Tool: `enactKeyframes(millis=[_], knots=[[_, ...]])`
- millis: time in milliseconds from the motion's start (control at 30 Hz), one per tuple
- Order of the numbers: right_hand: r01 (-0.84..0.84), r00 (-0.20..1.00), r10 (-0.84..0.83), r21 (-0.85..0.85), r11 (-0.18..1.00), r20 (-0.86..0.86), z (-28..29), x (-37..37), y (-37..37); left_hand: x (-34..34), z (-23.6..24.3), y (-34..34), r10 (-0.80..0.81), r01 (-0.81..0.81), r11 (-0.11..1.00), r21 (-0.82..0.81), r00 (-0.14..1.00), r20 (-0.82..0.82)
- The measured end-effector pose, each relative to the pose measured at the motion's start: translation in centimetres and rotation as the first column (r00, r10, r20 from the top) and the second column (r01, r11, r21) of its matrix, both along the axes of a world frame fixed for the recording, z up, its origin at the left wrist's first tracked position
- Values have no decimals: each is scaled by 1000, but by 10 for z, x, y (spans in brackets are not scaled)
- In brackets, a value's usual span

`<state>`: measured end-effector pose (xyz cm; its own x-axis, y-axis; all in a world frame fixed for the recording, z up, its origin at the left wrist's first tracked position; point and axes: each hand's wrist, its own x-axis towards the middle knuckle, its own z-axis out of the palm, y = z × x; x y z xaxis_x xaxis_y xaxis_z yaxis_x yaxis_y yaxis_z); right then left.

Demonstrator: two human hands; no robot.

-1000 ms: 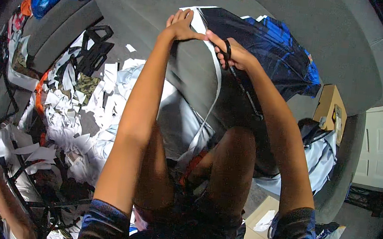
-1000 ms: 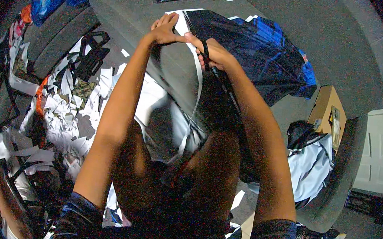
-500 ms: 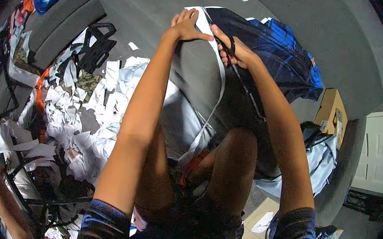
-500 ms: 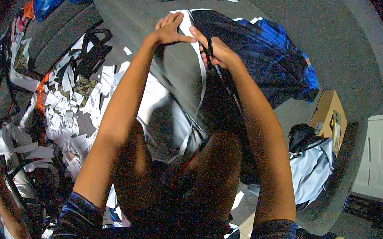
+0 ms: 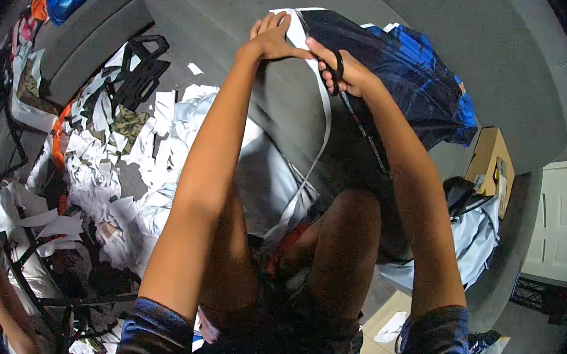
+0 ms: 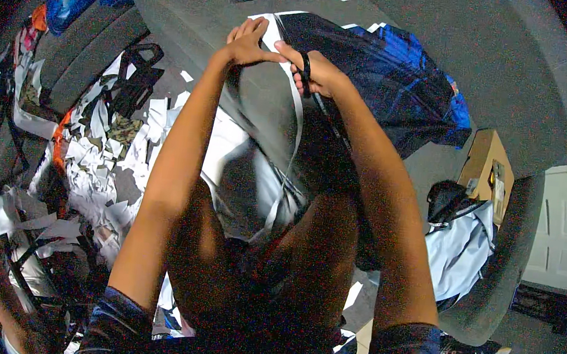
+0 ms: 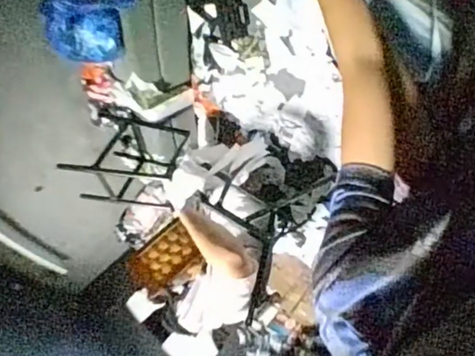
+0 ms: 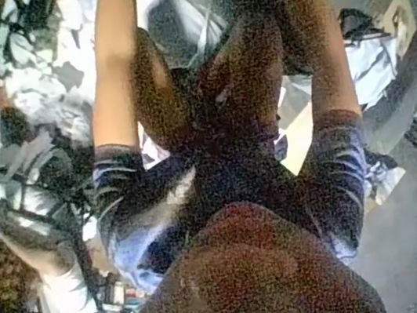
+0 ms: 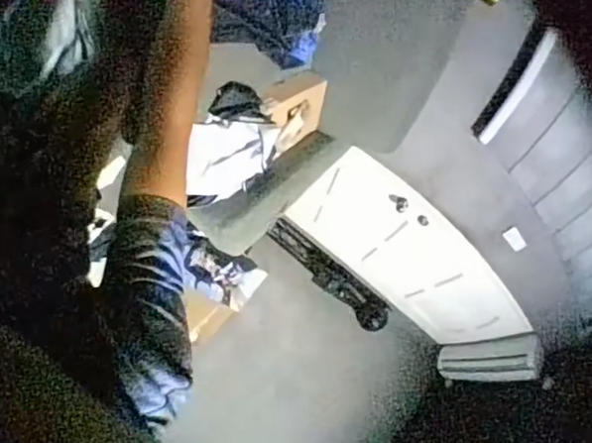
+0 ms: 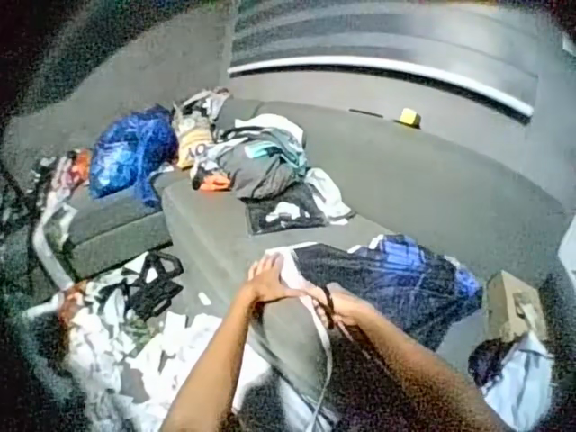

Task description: Cutting and trimming fabric patterns using scissors.

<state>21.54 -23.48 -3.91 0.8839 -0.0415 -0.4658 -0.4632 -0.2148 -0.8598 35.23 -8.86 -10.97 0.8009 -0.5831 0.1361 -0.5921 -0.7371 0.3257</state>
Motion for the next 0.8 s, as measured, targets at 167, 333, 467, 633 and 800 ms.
enactKeyframes(millis=[167,333,467,633,800], knots=[[10,1000,-10,15,1000,-11,9,-5,-2,-8,7,1,22,-19,998,-62,999,49],[-11,999,11,-9,1000,-34,8,-44,-6,-32,-2,8,74,-51,968,-246,993,86],[36,998,-39,78,996,42,1,-94,-2,-44,4,19,52,-24,934,-356,996,71],[215,947,-243,148,965,211,-17,-179,9,-76,36,44,-90,25,869,-494,990,-108],[528,585,-320,-51,848,746,-31,-216,23,-147,53,91,-214,-35,774,-633,925,-313]])
